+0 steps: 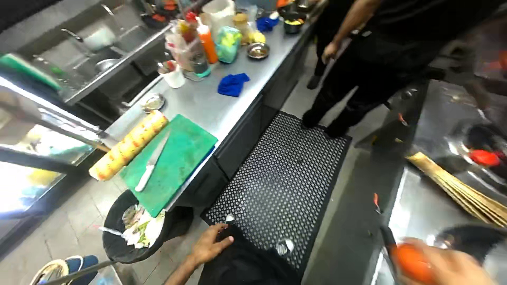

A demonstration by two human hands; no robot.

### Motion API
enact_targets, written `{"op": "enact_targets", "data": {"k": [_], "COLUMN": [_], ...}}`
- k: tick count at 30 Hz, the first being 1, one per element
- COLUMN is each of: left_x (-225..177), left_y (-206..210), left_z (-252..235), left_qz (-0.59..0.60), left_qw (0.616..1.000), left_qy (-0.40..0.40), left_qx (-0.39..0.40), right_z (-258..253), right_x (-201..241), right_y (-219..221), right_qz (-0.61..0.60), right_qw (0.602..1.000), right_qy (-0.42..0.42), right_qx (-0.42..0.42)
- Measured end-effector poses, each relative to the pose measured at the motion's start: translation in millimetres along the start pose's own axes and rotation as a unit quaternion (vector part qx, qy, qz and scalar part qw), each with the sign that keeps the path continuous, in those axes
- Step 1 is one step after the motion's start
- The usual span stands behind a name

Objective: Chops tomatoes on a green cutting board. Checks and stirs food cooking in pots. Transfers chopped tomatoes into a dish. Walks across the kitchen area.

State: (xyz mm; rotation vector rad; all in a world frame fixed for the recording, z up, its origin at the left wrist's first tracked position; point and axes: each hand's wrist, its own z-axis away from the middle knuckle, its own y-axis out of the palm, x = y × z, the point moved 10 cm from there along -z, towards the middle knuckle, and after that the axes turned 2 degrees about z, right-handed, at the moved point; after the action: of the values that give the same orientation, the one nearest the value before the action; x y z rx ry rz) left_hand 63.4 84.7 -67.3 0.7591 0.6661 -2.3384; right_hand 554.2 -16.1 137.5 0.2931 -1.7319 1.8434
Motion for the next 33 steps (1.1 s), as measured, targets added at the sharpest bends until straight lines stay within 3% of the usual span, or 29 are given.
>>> {"op": "enact_targets", "data": {"k": [2, 4, 7, 9, 13, 16, 18, 20, 23, 25, 27, 29, 33], "left_x": [-16, -34, -48, -42, 13, 76, 115, 142, 160, 157, 133, 88, -27], "left_y": [-31, -66, -123, -170, -280, -359, -394, -413, -425, -425, -417, -404, -363], "left_z": [2, 7, 11, 11, 16, 6, -6, -18, -33, -41, -36, -22, -15], "left_qz": [0.009, 0.05, 0.072, 0.07, 0.028, -0.032, -0.062, -0.086, -0.098, -0.098, -0.071, -0.011, 0.131], "left_qw": [0.997, 0.986, 0.962, 0.947, 0.923, 0.879, 0.851, 0.84, 0.864, 0.893, 0.91, 0.906, 0.873], "left_qy": [0.066, 0.129, 0.209, 0.22, 0.106, -0.056, -0.165, -0.223, -0.231, -0.194, -0.169, -0.159, -0.124], "left_qx": [-0.049, -0.095, -0.158, -0.222, -0.369, -0.473, -0.495, -0.487, -0.437, -0.393, -0.371, -0.392, -0.453], "right_z": [-59, -102, -153, -190, -267, -325, -354, -370, -382, -392, -393, -381, -355], "right_x": [26, 85, 201, 278, 404, 459, 475, 488, 487, 465, 441, 434, 461], "right_y": [118, 210, 310, 360, 445, 497, 513, 509, 483, 464, 448, 432, 409], "right_qz": [-0.016, -0.071, -0.111, -0.156, -0.151, -0.077, 0.004, 0.043, -0.008, -0.107, -0.202, -0.273, -0.34], "right_qw": [0.999, 0.992, 0.977, 0.956, 0.927, 0.912, 0.917, 0.921, 0.917, 0.912, 0.888, 0.836, 0.741], "right_qy": [0.01, 0.0, -0.049, -0.086, -0.146, -0.2, -0.234, -0.272, -0.294, -0.246, -0.159, -0.09, -0.017], "right_qx": [0.045, 0.099, 0.177, 0.233, 0.311, 0.349, 0.323, 0.276, 0.268, 0.309, 0.382, 0.467, 0.579]}}
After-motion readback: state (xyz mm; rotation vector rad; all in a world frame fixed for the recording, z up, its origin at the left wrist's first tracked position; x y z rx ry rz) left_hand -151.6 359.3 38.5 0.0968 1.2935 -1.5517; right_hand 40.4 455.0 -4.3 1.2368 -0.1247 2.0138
